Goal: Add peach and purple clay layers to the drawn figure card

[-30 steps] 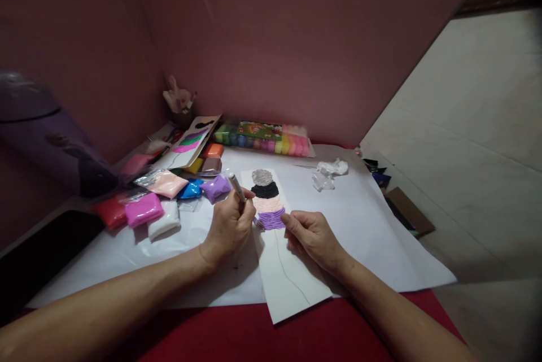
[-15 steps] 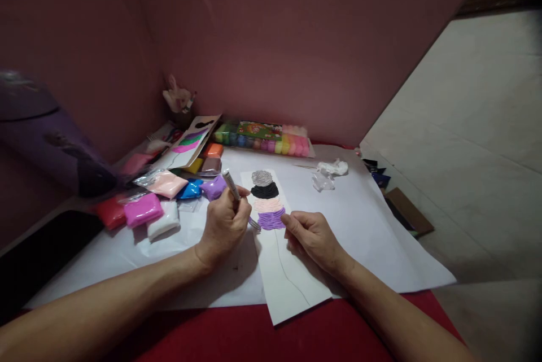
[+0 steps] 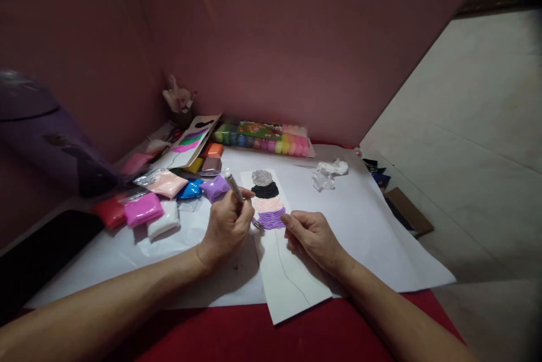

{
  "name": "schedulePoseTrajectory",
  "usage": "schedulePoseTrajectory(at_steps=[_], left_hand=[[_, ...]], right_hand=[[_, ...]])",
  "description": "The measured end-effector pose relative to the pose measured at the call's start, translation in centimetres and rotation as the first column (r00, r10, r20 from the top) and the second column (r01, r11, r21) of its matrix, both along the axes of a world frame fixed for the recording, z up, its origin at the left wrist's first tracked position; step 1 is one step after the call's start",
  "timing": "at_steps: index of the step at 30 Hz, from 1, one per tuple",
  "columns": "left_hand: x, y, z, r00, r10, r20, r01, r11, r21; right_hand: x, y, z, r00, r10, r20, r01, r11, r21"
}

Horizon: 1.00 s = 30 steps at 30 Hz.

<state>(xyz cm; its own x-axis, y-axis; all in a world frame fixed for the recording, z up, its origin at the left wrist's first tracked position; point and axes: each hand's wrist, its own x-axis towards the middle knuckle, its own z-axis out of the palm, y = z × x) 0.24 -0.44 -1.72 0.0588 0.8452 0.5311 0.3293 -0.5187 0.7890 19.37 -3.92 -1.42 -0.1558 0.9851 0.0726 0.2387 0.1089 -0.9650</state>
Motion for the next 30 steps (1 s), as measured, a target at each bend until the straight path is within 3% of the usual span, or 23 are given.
schedulePoseTrajectory(at_steps=[7, 13, 30], left_hand=[[-0.15, 0.26, -0.26, 0.999, 0.042, -0.013, -0.042, 0.999, 0.006], [-0.01, 0.15, -0.29, 1.000, -0.016, 0.001, 0.016, 1.000, -0.006], [0.07, 0.03, -0.19, 1.000, -0.010, 0.015, 0.010, 0.999, -0.047]], right_hand=[[-0.03, 0.00, 0.02, 1.000, -0.002, 0.007, 0.001, 1.000, 0.007], [0.01, 0.02, -0.06, 1.000, 0.003, 0.007, -0.003, 1.000, 0.003], [-0.06, 0.00, 0.21, 1.000, 0.000, 0.011, 0.000, 1.000, -0.007]])
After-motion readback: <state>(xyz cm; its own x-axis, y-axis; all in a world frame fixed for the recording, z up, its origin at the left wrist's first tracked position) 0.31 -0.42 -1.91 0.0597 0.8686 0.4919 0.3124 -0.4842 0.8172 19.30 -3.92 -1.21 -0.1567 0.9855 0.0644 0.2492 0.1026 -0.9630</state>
